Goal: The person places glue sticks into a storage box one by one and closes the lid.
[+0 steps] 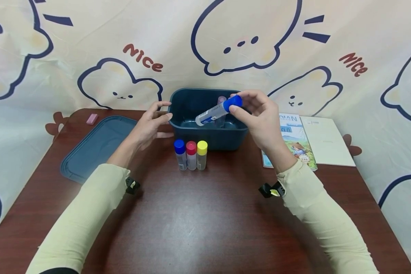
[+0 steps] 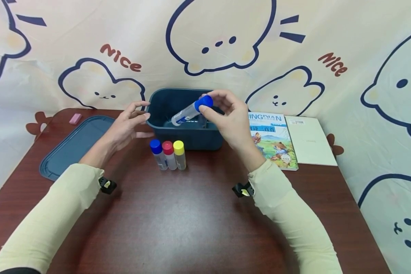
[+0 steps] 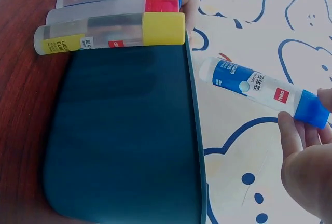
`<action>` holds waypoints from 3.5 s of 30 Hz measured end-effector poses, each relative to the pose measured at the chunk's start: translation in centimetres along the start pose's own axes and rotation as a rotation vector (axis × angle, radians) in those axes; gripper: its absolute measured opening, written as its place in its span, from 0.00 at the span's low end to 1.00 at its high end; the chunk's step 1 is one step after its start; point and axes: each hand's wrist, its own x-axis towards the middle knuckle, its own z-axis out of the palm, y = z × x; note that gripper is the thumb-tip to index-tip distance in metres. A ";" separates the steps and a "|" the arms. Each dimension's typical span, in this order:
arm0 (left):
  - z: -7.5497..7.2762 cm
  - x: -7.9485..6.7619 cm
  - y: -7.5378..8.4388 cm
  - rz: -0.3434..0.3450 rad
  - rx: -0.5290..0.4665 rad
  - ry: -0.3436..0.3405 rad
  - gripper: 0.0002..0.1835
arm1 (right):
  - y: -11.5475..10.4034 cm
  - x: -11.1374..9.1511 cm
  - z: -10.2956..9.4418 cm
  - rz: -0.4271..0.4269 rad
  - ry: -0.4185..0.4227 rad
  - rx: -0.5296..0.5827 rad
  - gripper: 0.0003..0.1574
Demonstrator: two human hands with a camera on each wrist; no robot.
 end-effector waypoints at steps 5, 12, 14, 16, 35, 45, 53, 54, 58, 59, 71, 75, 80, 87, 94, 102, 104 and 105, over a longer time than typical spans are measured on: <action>0.0 0.0 0.0 0.004 -0.002 -0.003 0.28 | 0.2 0.2 0.0 0.012 0.008 0.005 0.14; 0.0 0.0 -0.1 0.004 -0.007 -0.002 0.29 | 0.9 0.8 -0.4 0.062 0.040 -0.075 0.14; 0.0 0.0 -0.1 0.004 -0.009 -0.003 0.29 | 1.0 0.9 -0.5 0.081 0.041 -0.103 0.16; 0.0 0.0 -0.1 0.004 -0.011 -0.004 0.29 | 1.2 1.0 -0.6 0.104 0.036 -0.125 0.17; 0.1 0.0 -0.1 -0.003 -0.011 -0.006 0.29 | 2.9 2.3 -0.8 0.213 -0.028 -0.324 0.24; 0.1 0.0 0.0 -0.007 -0.006 -0.002 0.29 | 3.4 3.1 -1.2 0.260 -0.066 -0.439 0.23; 0.0 -0.2 0.1 0.000 -0.004 0.006 0.30 | 3.8 3.6 -1.4 0.261 -0.085 -0.510 0.21; 0.0 -0.2 0.1 -0.001 -0.005 0.008 0.30 | 3.8 3.7 -1.4 0.265 -0.088 -0.516 0.21; 0.0 -0.2 -0.1 -0.002 -0.007 0.004 0.30 | 4.0 3.6 -1.5 0.273 -0.101 -0.544 0.21; 0.0 -0.1 -0.1 -0.001 -0.007 0.001 0.30 | 4.0 3.6 -1.6 0.270 -0.104 -0.551 0.20; 0.3 0.2 -0.2 0.000 -0.008 -0.001 0.30 | 4.3 4.0 -2.2 0.282 -0.166 -0.638 0.20; 0.3 0.2 -0.1 -0.004 -0.005 0.001 0.30 | 4.4 4.4 -2.3 0.298 -0.205 -0.668 0.21; 0.2 0.0 -0.1 -0.007 -0.002 0.007 0.30 | 4.2 4.8 -2.2 0.318 -0.260 -0.701 0.22; 0.2 -0.1 -0.1 -0.006 -0.002 0.005 0.29 | 4.1 5.1 -2.0 0.343 -0.321 -0.739 0.21; 0.1 0.0 -0.1 -0.002 -0.001 0.003 0.30 | 4.0 5.2 -2.1 0.357 -0.384 -0.776 0.21; 0.1 0.0 0.0 0.001 -0.006 0.002 0.30 | 4.0 5.5 -2.0 0.358 -0.404 -0.775 0.20; 0.1 0.0 0.0 0.000 -0.005 0.001 0.30 | 4.0 5.5 -2.0 0.359 -0.411 -0.779 0.20; 0.1 0.0 -0.1 -0.001 -0.005 0.000 0.30 | 4.0 5.5 -2.0 0.359 -0.415 -0.784 0.20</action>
